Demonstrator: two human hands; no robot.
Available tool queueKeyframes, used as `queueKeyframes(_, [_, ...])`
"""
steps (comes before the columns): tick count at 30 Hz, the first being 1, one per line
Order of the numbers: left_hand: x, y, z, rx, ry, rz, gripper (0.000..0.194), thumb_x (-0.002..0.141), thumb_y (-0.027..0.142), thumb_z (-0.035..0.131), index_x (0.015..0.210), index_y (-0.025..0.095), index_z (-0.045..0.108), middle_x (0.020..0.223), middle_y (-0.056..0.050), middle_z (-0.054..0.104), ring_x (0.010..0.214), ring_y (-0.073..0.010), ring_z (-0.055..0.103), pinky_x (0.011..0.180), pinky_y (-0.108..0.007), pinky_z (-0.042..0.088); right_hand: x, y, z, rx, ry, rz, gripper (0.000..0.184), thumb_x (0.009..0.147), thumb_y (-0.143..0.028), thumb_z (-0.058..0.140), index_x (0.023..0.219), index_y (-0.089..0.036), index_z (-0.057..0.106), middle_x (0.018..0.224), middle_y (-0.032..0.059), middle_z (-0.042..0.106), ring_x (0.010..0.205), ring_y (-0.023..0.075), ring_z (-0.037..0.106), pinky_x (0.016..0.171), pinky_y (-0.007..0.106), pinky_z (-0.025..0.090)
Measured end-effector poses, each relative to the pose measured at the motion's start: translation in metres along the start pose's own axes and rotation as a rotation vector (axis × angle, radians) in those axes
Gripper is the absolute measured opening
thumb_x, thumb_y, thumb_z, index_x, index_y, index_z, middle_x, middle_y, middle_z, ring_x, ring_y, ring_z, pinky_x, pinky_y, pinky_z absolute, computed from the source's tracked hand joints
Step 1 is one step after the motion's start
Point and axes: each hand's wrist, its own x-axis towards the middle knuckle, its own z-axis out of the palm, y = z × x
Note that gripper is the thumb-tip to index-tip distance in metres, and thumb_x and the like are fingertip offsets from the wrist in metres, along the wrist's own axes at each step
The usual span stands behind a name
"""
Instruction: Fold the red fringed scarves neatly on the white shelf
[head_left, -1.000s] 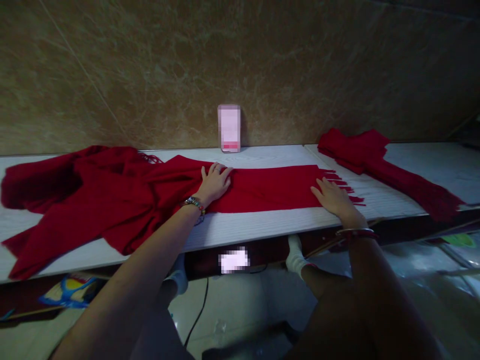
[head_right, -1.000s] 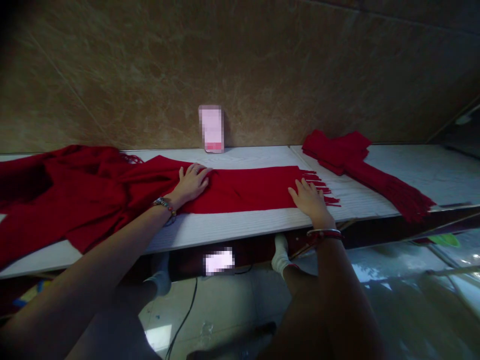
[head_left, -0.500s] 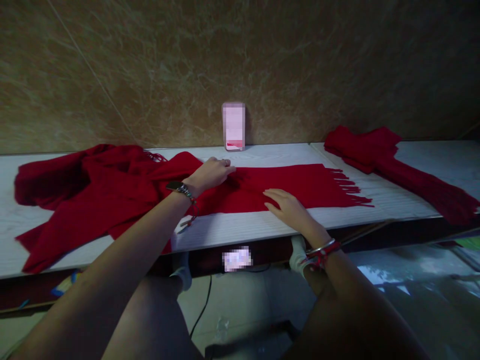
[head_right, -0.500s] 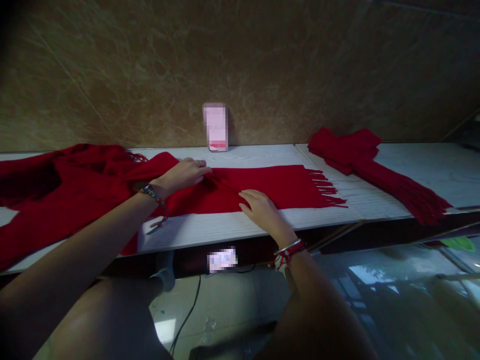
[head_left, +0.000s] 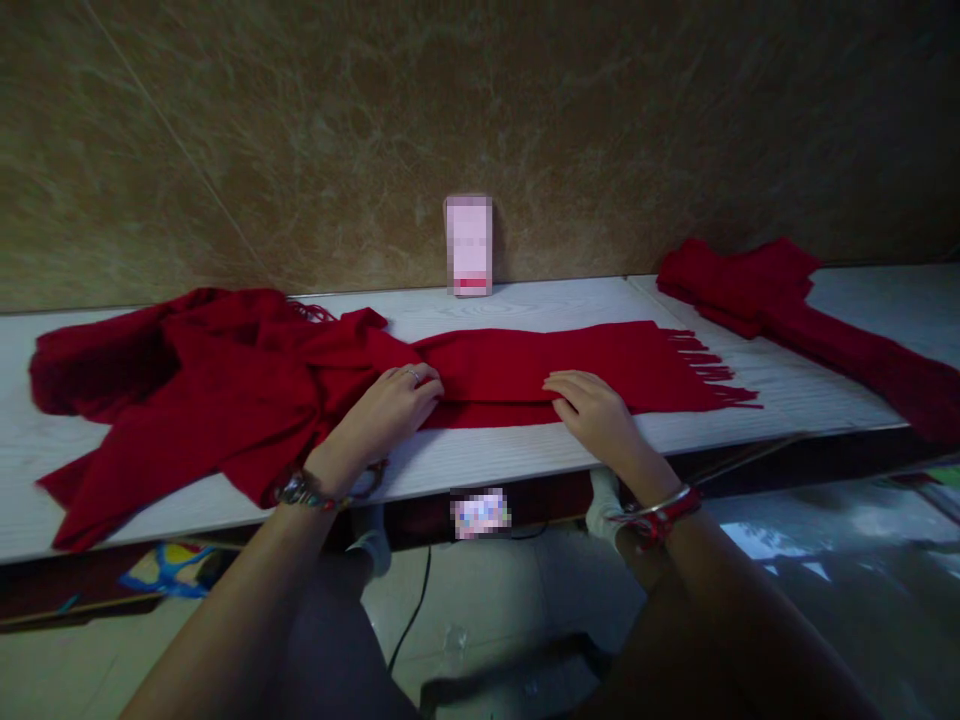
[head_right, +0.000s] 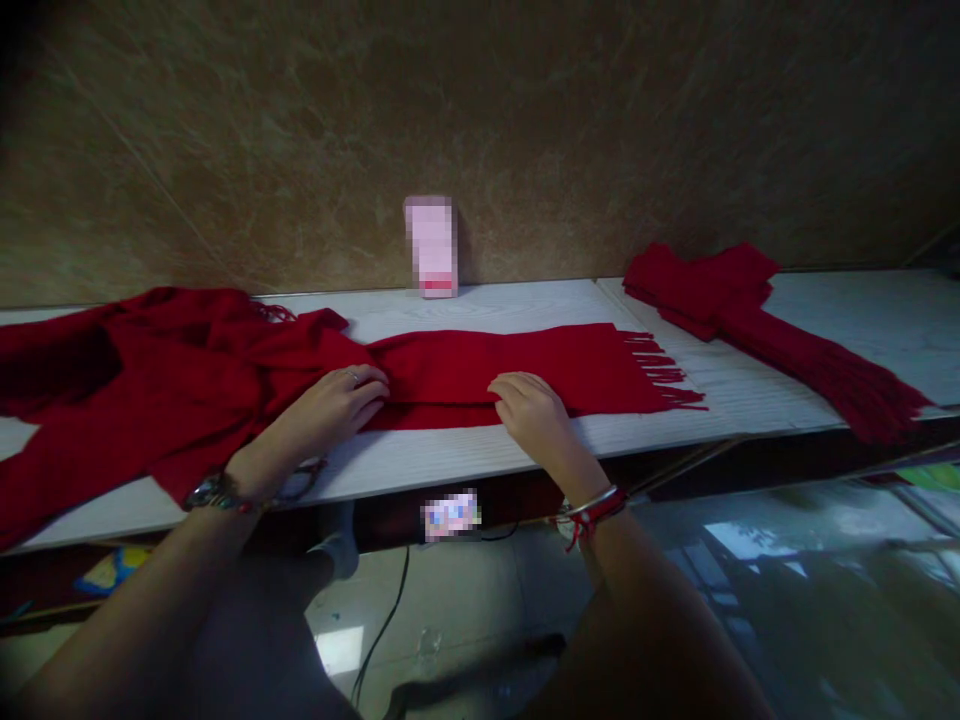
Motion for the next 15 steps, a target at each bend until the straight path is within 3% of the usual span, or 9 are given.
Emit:
queueKeyframes(4, [-0.005, 0.0, -0.007, 0.008, -0.003, -0.075, 0.021, 0.09, 0.018, 0.041, 0.093, 0.014, 0.062, 0.087, -0.008, 0.065, 0.074, -0.0175, 0.061, 0.066, -0.028, 0.049, -0.009, 0.007, -0.004, 0.008, -0.072, -0.095, 0.03, 0.084, -0.009, 0.044, 0.098, -0.017, 0.069, 0.1, 0.0062, 0.072, 0.094, 0.0169, 0.066, 0.087, 0.033, 0.054])
queueKeyframes(7, [-0.01, 0.003, -0.008, -0.022, -0.093, -0.069, 0.018, 0.09, 0.02, 0.045, 0.093, 0.016, 0.063, 0.088, -0.006, 0.066, 0.073, -0.0156, 0.062, 0.061, -0.023, 0.048, -0.013, 0.01, -0.007, -0.006, -0.158, -0.166, 0.031, 0.083, -0.007, 0.046, 0.1, -0.017, 0.069, 0.103, 0.0058, 0.071, 0.099, 0.0162, 0.065, 0.089, 0.031, 0.053])
queueKeyframes(11, [-0.01, 0.008, -0.007, -0.027, -0.205, -0.048, 0.022, 0.087, 0.016, 0.047, 0.102, 0.017, 0.063, 0.096, -0.007, 0.065, 0.075, -0.0139, 0.063, 0.055, -0.019, 0.046, -0.013, 0.01, -0.01, -0.004, -0.177, -0.189, 0.03, 0.083, -0.006, 0.047, 0.101, -0.016, 0.069, 0.104, 0.0053, 0.071, 0.102, 0.0158, 0.064, 0.091, 0.03, 0.052])
queueKeyframes(15, [-0.009, 0.01, -0.012, 0.006, -0.255, -0.033, 0.03, 0.084, 0.012, 0.045, 0.108, 0.017, 0.063, 0.098, -0.008, 0.065, 0.075, -0.0154, 0.063, 0.056, -0.022, 0.048, -0.013, 0.009, -0.01, 0.02, -0.187, -0.185, 0.03, 0.084, -0.007, 0.046, 0.102, -0.015, 0.069, 0.106, 0.0065, 0.07, 0.104, 0.0161, 0.063, 0.092, 0.032, 0.052])
